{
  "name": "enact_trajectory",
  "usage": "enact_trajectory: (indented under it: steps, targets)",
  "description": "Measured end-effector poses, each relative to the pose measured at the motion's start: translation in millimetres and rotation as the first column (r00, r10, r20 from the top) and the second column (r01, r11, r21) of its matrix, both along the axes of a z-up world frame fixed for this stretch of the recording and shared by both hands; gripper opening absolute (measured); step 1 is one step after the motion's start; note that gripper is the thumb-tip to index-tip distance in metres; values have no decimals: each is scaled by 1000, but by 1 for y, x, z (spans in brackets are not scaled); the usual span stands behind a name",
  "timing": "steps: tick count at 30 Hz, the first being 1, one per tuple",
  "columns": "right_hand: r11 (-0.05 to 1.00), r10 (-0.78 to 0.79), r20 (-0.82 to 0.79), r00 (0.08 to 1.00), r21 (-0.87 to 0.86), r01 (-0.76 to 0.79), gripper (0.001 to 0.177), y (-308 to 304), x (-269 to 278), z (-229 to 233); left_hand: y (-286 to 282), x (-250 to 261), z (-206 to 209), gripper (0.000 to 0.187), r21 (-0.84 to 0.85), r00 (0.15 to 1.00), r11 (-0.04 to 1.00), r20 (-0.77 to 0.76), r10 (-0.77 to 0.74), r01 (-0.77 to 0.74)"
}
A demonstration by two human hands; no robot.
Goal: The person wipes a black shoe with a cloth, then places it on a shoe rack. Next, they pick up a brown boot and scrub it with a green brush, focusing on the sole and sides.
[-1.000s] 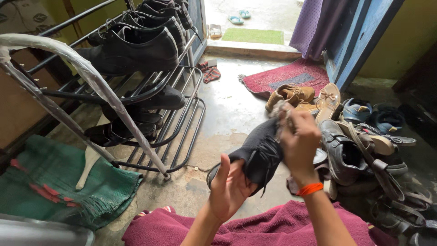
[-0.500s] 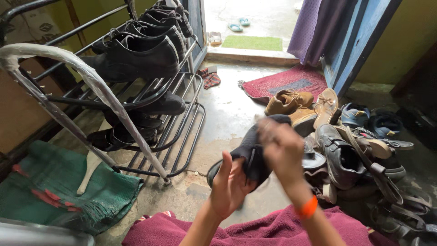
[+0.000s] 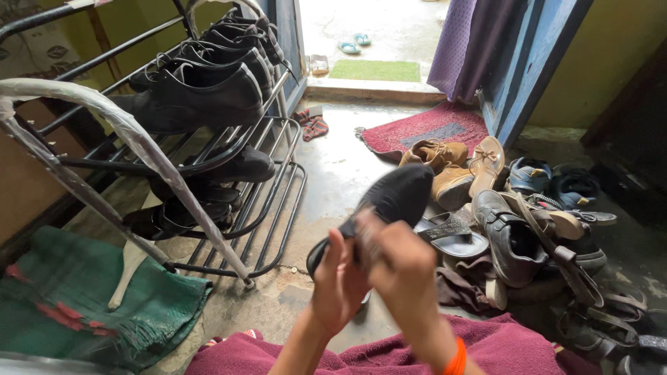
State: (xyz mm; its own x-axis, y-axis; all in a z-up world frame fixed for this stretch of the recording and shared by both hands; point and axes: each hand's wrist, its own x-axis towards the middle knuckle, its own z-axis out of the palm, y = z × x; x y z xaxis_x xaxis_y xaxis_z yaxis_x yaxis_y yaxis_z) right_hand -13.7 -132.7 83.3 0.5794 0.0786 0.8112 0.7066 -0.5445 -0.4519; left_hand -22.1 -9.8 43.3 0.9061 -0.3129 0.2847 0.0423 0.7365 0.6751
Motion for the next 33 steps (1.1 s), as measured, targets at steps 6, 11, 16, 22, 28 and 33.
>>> enact_trajectory:
  steps: [6, 11, 16, 22, 28, 33]
  targets:
    - [982, -153, 106, 983, -97, 163, 33, -4, 30, 27, 8, -9, 9, 90, 2, 1000, 1000, 3, 7, -7]
    - [979, -199, 59, 978, -33, 201, 34, -3, 39, 30, 11, -11, 9, 93, 26, 1000, 1000, -8, -16, 16]
    - [974, -131, 36, 991, -183, 135, 40, 14, -2, -13, 19, -3, -5, 94, -25, 999, 999, -30, 34, -35]
    - [962, -262, -37, 964, -96, 257, 26, -12, 61, 3, 14, -18, -6, 95, 33, 998, 999, -61, -21, 23]
    - [988, -29, -26, 999, -153, 25, 33, 13, -5, -22, 27, 9, -6, 98, 21, 996, 997, -51, 73, -72]
    - [970, -230, -44, 972, -89, 226, 30, -9, 55, 7, 23, -11, -8, 97, 107, 1000, 994, -13, 12, -11]
